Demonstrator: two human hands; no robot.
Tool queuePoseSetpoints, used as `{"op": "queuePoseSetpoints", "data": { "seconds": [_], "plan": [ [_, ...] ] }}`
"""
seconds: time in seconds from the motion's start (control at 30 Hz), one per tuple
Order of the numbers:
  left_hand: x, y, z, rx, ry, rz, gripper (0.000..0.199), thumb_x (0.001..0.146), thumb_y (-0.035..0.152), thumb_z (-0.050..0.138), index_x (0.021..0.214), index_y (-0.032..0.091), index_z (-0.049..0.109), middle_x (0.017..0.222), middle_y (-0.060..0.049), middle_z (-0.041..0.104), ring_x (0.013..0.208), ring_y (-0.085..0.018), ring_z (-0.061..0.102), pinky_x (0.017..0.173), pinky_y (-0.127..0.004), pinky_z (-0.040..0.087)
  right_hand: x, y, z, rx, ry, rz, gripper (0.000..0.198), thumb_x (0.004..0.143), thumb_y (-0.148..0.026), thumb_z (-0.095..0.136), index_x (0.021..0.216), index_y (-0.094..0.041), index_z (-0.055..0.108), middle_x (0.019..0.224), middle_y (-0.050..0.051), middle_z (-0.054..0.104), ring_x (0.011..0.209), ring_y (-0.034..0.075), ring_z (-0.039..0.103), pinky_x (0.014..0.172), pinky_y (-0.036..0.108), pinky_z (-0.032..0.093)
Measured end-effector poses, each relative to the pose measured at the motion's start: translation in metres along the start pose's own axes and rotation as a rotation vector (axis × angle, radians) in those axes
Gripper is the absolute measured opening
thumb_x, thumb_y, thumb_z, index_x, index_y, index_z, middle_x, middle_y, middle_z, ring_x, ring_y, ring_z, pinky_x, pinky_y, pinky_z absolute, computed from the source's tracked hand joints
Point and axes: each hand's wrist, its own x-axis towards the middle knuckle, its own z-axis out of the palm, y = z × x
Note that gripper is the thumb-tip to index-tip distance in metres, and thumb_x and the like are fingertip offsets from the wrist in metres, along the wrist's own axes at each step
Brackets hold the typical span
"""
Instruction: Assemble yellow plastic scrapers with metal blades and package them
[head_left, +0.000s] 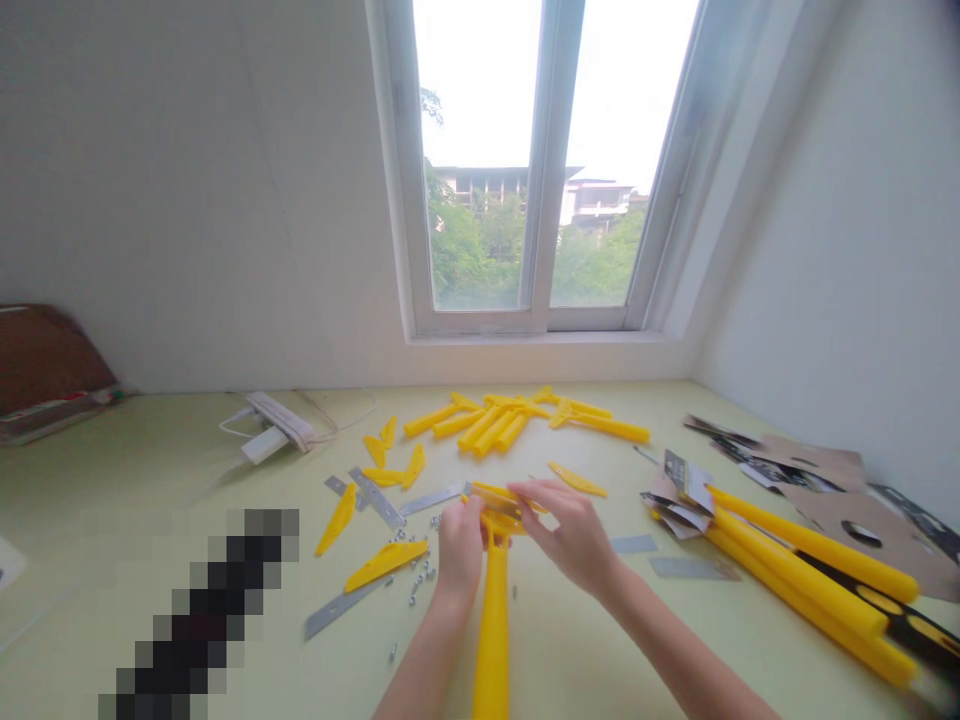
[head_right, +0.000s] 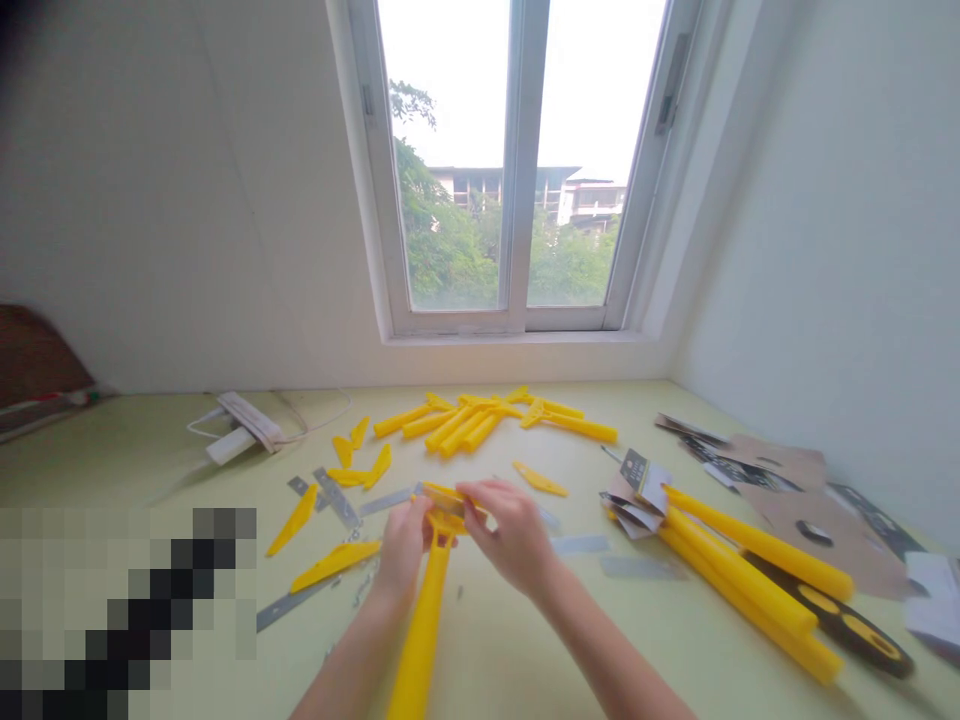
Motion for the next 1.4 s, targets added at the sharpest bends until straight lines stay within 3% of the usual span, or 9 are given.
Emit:
{"op": "queuePoseSetpoints", "data": {
  "seconds": [0.1,0.2,0.47,0.67,1.1,1.4],
  "plan": [
    [0.001,-0.001,-0.003,0.026,-0.017,-0.010,0.026,0.071,0.030,0.047,0.055,0.014,0.058,0.046,-0.002,0.059,0.041,-0.015,0.053,0.045,-0.025,0.041,-0.004,-0.006,0.005,0.010,-0.081,-0.059,0.023,0.080,-0.019,0.051,0.096,-0.027,0.067,0.089,0.004,0.069,0.084,0.020,0.061,0.079,0.035,0.047],
    [0.001,-0.002,-0.004,0.011,0.004,-0.026,0.023,0.070,0.029,0.048,0.055,0.014,0.058,0.047,-0.001,0.059,0.044,-0.015,0.054,0.048,-0.025,0.042,-0.002,-0.012,0.004,0.118,-0.117,-0.028,0.019,0.082,-0.022,0.051,0.093,-0.025,0.067,0.093,0.005,0.066,0.086,0.020,0.060,0.080,0.034,0.047],
    [0.000,-0.002,0.000,-0.048,-0.081,-0.043,0.022,0.069,0.030,0.050,0.067,0.012,0.062,0.057,-0.004,0.064,0.049,-0.016,0.058,0.051,-0.027,0.047,0.000,0.007,0.002,0.459,-0.131,0.203,0.020,0.080,-0.036,0.056,0.085,-0.022,0.070,0.100,0.008,0.063,0.095,0.022,0.058,0.083,0.036,0.046],
    [-0.005,0.002,0.005,-0.027,-0.169,-0.065,0.028,0.070,0.031,0.051,0.075,0.007,0.064,0.057,-0.006,0.065,0.047,-0.017,0.058,0.051,-0.030,0.048,-0.001,0.016,0.006,0.662,-0.199,0.399,0.031,0.076,-0.037,0.061,0.103,-0.021,0.063,0.092,0.005,0.068,0.086,0.022,0.063,0.078,0.036,0.049],
    [-0.006,0.001,0.005,-0.079,-0.227,-0.124,0.040,0.073,0.045,0.055,0.083,0.007,0.064,0.068,-0.009,0.068,0.056,-0.018,0.061,0.056,-0.031,0.049,-0.001,0.017,0.004,0.555,-0.152,0.386,0.024,0.075,-0.034,0.061,0.094,-0.020,0.066,0.093,0.006,0.068,0.085,0.021,0.062,0.077,0.036,0.050],
    [-0.006,-0.004,0.007,-0.074,-0.230,-0.107,0.056,0.074,0.058,0.050,0.093,0.006,0.062,0.076,-0.011,0.069,0.060,-0.018,0.061,0.057,-0.030,0.048,0.000,0.014,0.005,0.495,-0.186,0.264,0.029,0.082,-0.032,0.052,0.106,-0.021,0.064,0.098,0.007,0.064,0.093,0.021,0.059,0.079,0.034,0.050]
  ]
}}
